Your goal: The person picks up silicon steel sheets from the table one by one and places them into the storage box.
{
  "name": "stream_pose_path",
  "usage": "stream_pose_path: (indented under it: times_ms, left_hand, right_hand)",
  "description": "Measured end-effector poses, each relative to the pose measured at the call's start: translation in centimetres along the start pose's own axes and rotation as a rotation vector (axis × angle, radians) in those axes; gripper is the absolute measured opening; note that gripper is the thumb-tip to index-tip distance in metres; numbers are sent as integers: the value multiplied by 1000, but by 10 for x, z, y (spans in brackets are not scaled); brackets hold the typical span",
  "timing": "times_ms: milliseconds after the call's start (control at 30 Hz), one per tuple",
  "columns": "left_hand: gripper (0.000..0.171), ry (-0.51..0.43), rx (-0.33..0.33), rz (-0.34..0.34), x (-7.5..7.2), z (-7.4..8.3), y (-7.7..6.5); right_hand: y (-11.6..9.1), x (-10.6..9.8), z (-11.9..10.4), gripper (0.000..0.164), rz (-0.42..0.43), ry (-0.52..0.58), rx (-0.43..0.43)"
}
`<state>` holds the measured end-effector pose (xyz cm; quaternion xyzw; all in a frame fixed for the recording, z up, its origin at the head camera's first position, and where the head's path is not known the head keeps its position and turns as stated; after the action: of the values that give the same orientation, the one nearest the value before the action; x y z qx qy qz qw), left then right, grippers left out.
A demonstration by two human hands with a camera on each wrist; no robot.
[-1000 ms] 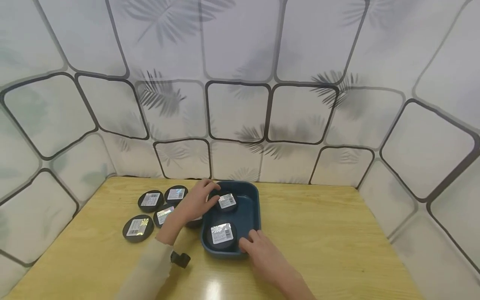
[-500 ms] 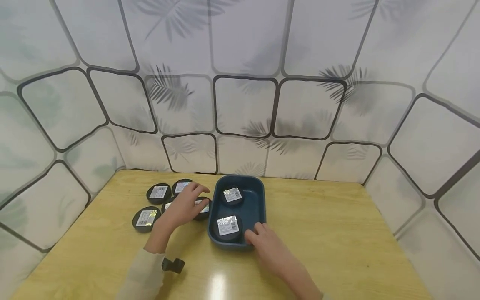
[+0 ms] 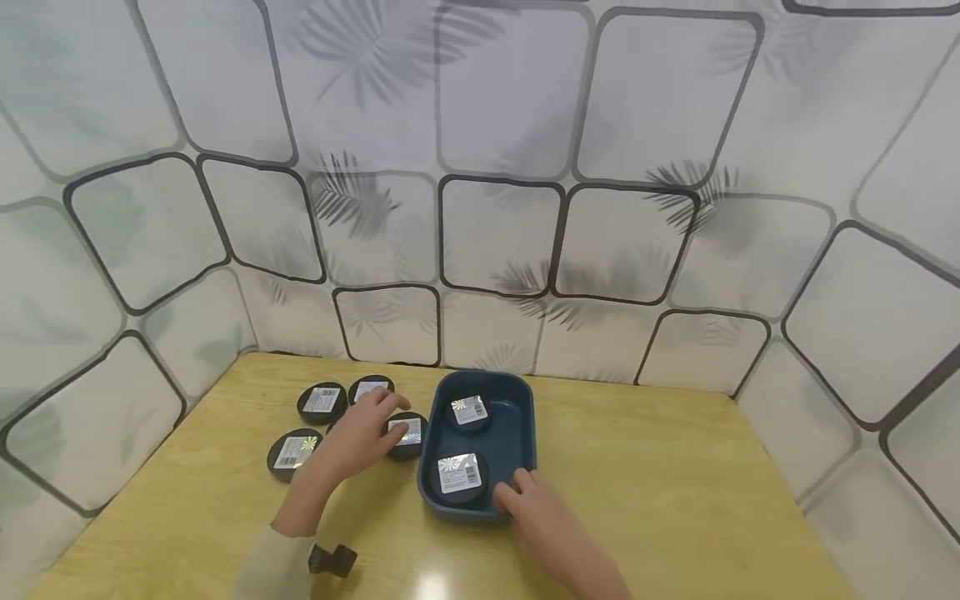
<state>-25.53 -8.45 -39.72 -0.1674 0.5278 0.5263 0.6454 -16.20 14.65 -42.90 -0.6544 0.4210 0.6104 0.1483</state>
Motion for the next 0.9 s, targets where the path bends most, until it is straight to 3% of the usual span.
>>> stream_pose_path:
  times_ms: [133,267,367,500,900]
  left_hand:
    - [22,22,18,-9,-1,1,-3]
    - [23,41,-7,27,-9,-4,-5]
    - [25,43,-18,17,-12,-7,-6]
    - [26,51,-13,-33,-8,-9,-7]
    - [36,39,-34,-81,3,-11,-6]
  right_hand:
    - [-4,-2,-1,37,-10,9,25]
    - [-1,-3,-3,38,5,-3,13]
    - [1,-1,-3,37,-4,-3,12]
    - [2,0,-3,38,-17,15,18]
    - [3,-1,-3,40,-31,26,21]
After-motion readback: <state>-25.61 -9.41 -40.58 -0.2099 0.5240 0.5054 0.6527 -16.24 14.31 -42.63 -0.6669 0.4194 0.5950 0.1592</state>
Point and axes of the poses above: each hand's wrist, its own y-axis towards the middle knuckle, its own x-axis out of the palm, z = x × y, the point moved 7 cm from there along y, towards the middle knuckle, and after that the axes turned 1 degree about -x, right-handed, at the moved point
